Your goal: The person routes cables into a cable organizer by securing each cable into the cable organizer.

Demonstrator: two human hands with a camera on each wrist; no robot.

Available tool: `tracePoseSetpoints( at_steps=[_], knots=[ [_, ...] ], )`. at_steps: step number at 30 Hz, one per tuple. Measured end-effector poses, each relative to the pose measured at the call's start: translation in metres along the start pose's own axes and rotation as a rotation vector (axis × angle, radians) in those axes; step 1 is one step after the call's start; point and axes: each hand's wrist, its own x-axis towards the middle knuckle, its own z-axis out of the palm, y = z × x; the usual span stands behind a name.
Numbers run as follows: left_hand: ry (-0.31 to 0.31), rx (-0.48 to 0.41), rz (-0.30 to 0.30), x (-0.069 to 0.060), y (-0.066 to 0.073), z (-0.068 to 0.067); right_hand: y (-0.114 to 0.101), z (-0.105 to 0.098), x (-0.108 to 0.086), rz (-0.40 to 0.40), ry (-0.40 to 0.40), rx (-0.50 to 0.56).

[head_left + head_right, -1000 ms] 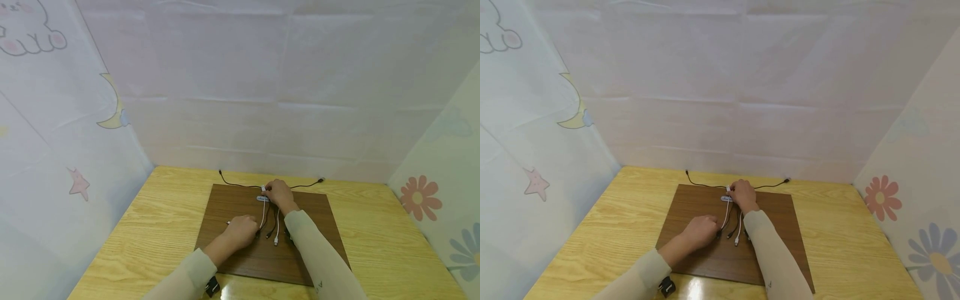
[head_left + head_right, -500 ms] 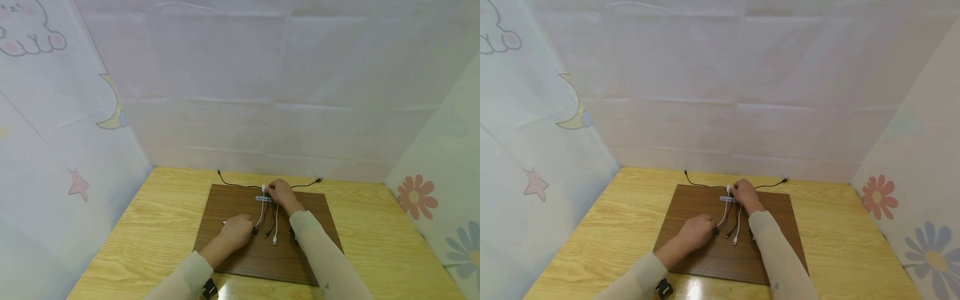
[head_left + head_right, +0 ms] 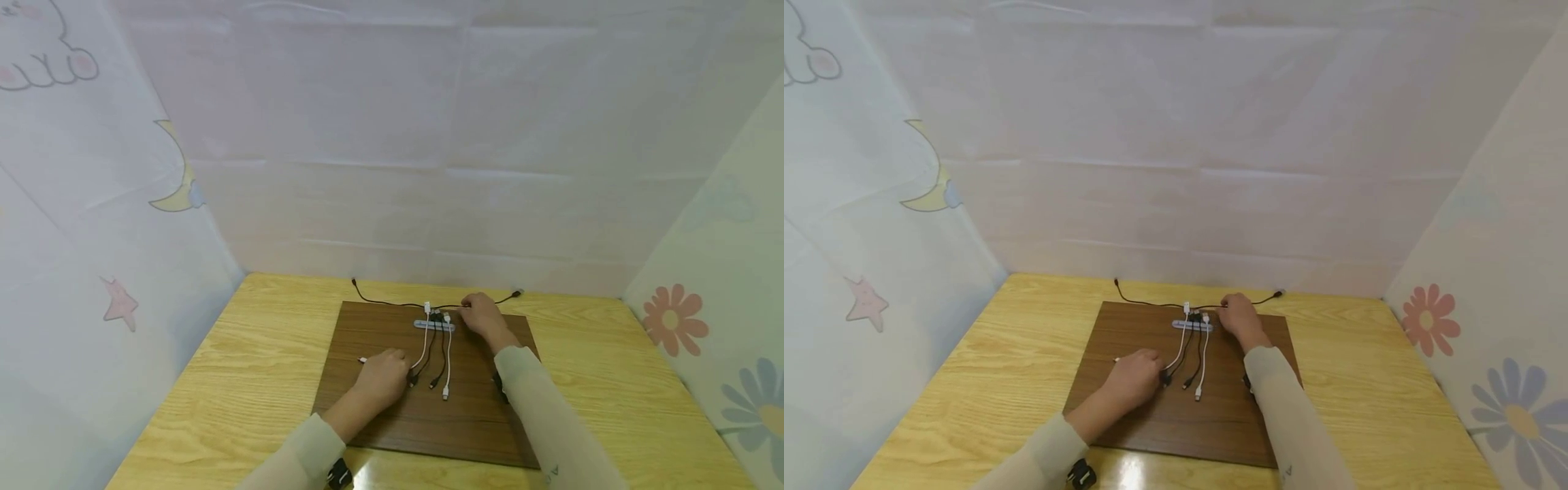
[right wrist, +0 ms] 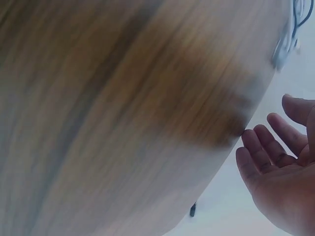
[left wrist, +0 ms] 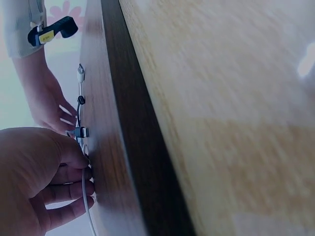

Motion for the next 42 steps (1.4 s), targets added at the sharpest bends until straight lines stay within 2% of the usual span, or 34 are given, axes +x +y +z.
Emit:
tracePoseSetpoints(
  at_steps=[3, 9, 16, 21, 34, 42],
  knots=[
    [0.013, 0.002, 0.002, -0.001, -0.001, 0.000, 0.009, -0.004, -0.001, 0.034, -0.005, -0.003],
    [0.025, -0.002, 0.007, -0.002, -0.002, -0.004, 0.024, -0.009, -0.001, 0.048, 0.007, -0.042],
    [-0.053, -0.014, 0.010, 0.001, -0.001, -0.004, 0.032, -0.014, -0.001, 0.079, -0.012, -0.075],
    [-0.083, -0.021, 0.006, 0.002, 0.001, -0.004, 0.036, -0.014, 0.002, 0.092, -0.028, -0.081],
    [-0.133, -0.026, -0.010, 0.003, 0.003, -0.009, 0.032, -0.011, 0.011, 0.025, 0.026, -0.208],
    [-0.163, -0.009, 0.015, 0.004, 0.007, -0.012, 0.040, -0.009, 0.016, 0.024, -0.005, -0.176]
  ],
)
